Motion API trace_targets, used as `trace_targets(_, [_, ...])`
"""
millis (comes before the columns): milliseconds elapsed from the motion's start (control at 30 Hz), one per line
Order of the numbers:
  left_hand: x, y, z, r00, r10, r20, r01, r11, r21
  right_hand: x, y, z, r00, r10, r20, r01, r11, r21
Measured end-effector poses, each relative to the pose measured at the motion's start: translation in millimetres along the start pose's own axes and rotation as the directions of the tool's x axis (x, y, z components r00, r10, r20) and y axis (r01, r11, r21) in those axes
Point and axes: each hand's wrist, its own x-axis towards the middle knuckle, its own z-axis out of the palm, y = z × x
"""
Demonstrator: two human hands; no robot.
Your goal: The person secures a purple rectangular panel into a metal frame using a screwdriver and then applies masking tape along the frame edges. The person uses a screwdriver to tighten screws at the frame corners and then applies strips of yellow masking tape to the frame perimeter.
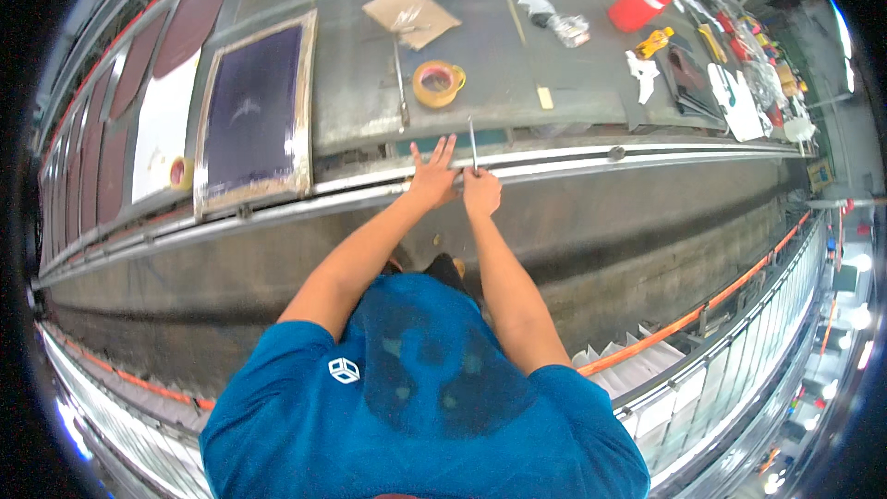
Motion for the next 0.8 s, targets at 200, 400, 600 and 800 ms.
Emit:
trace_targets(200, [4,-6,12,0.998,0.014,-0.066,-0.024,0.986,-0.163,-2,-22,-8,0.989,0.146,0.025,-0.146,0.989,0.005])
trace_targets(400, [5,-11,7,0.998,-0.033,0.049,0.04,0.985,-0.167,8,-33,-4,0.971,0.226,0.083,-0.217,0.971,-0.098])
trace_targets(600, [23,8,5,0.992,-0.008,0.129,0.044,0.958,-0.282,55,4,-3,0.949,0.262,0.174,-0.232,0.957,-0.174])
trace_targets(800, [15,-22,-7,0.96,-0.056,0.273,0.128,0.96,-0.251,29,-49,-3,0.943,0.255,0.214,-0.198,0.946,-0.255])
